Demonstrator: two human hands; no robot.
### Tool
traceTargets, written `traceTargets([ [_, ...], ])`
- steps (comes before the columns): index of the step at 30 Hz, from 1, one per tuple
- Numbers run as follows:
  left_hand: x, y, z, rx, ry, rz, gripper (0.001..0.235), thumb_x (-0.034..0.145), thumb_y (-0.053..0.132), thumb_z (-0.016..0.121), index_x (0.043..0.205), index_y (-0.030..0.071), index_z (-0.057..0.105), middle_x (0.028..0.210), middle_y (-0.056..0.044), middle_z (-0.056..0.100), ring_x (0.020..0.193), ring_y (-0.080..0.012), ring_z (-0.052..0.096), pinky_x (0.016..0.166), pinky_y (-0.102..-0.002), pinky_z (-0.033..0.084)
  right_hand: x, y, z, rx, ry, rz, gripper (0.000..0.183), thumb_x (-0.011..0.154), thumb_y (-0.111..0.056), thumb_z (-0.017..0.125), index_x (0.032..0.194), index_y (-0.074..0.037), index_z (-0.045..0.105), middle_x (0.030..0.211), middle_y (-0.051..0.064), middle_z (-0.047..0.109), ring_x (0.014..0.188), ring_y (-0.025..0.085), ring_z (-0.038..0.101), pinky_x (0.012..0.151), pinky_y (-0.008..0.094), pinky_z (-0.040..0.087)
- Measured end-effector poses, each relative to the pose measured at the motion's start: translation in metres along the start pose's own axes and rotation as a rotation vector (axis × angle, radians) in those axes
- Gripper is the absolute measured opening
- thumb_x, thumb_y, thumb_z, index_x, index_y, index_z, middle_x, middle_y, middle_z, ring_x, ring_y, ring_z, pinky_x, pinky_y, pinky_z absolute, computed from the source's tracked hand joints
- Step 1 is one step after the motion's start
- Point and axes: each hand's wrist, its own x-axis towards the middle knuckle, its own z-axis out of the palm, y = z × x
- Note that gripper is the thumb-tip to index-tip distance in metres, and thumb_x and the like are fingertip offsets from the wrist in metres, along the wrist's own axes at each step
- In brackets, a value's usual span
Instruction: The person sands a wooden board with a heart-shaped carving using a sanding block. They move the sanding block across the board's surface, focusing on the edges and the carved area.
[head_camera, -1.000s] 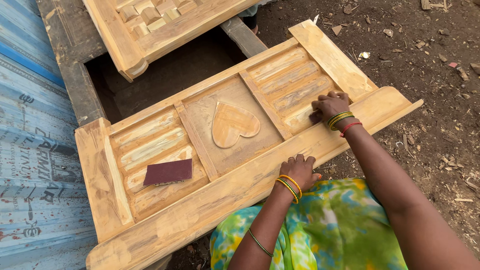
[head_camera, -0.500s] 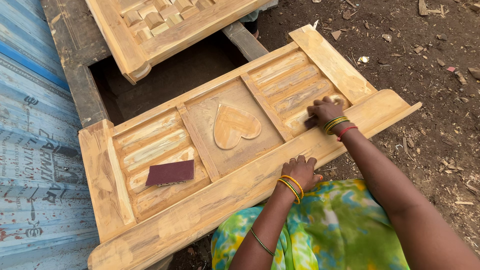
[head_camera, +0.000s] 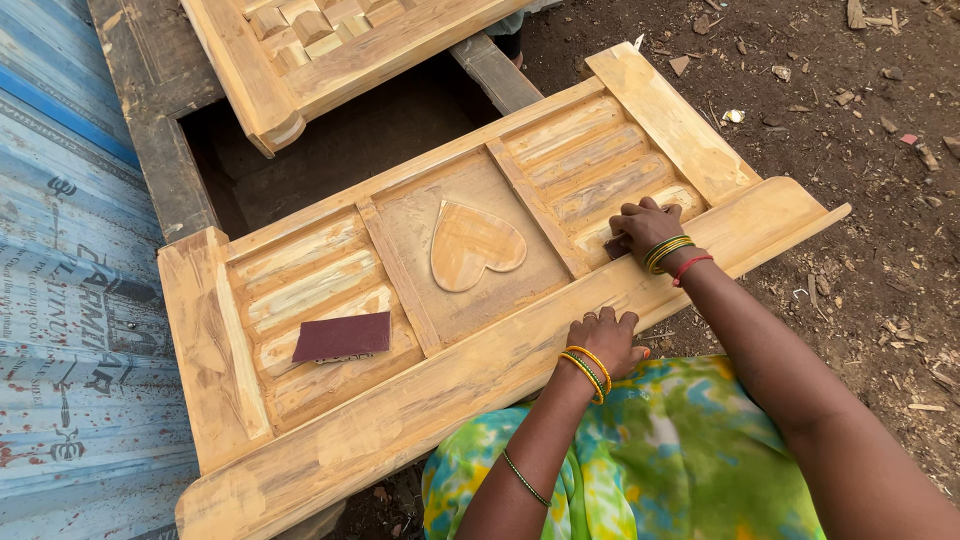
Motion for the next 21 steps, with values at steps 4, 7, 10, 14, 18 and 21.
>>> traceTargets([
  [4, 0.003, 0.0, 0.0, 0.007, 0.026, -0.003, 0.059, 0.091, 0.053, 0.065, 0.136, 0.017, 0.054, 0.133, -0.018, 0.058, 0.122, -0.0407, 0.06, 0.093, -0.056, 0.051, 0.006, -0.019, 0.01, 0.101, 0.018, -0.112, 0.012, 0.085, -0.025, 0.074, 0.095, -0.026, 0.068, 0.103, -0.008, 0.062, 0.114, 0.019, 0.055, 0.09, 0.054, 0.038],
  [7, -0.001, -0.004, 0.001, -0.048, 0.009, -0.01, 0.058, 0.091, 0.053, 0.065, 0.134, 0.016, 0.056, 0.132, -0.017, 0.06, 0.121, -0.0398, 0.062, 0.094, -0.056, 0.051, 0.003, 0.002, 0.009, 0.027, 0.049, -0.013, 0.013, 0.087, -0.026, 0.074, 0.098, -0.027, 0.068, 0.103, -0.006, 0.062, 0.112, 0.021, 0.055, 0.088, 0.055, 0.036],
  [10, -0.001, -0.002, 0.0, -0.017, 0.024, 0.001, 0.058, 0.092, 0.054, 0.065, 0.134, 0.016, 0.056, 0.132, -0.017, 0.06, 0.123, -0.0402, 0.061, 0.095, -0.056, 0.051, -0.004, 0.04, -0.001, 0.0, 0.119, 0.198, 0.006, 0.091, -0.025, 0.073, 0.096, -0.029, 0.071, 0.102, -0.009, 0.064, 0.114, 0.02, 0.056, 0.094, 0.055, 0.036],
  [14, 0.001, 0.003, 0.0, 0.007, 0.022, 0.001, 0.059, 0.091, 0.053, 0.066, 0.136, 0.016, 0.055, 0.132, -0.018, 0.058, 0.122, -0.0407, 0.06, 0.095, -0.055, 0.05, 0.002, 0.031, 0.004, -0.014, 0.112, 0.089, 0.009, 0.087, -0.025, 0.075, 0.094, -0.028, 0.07, 0.1, -0.008, 0.063, 0.111, 0.02, 0.055, 0.096, 0.051, 0.035],
  [18, 0.001, -0.001, 0.001, -0.024, 0.014, -0.014, 0.06, 0.091, 0.054, 0.066, 0.135, 0.015, 0.056, 0.134, -0.016, 0.058, 0.122, -0.0389, 0.061, 0.095, -0.054, 0.051, 0.012, -0.012, 0.019, 0.011, 0.098, -0.179, 0.009, 0.086, -0.023, 0.074, 0.091, -0.027, 0.068, 0.098, -0.009, 0.062, 0.111, 0.017, 0.056, 0.098, 0.05, 0.035],
  [21, 0.003, -0.003, -0.001, -0.037, 0.027, -0.02, 0.059, 0.09, 0.054, 0.066, 0.134, 0.015, 0.057, 0.134, -0.015, 0.059, 0.123, -0.0381, 0.06, 0.096, -0.054, 0.05, 0.019, -0.006, 0.007, 0.082, 0.006, -0.094, 0.012, 0.084, -0.026, 0.076, 0.093, -0.026, 0.068, 0.1, -0.008, 0.063, 0.112, 0.018, 0.056, 0.096, 0.048, 0.037],
])
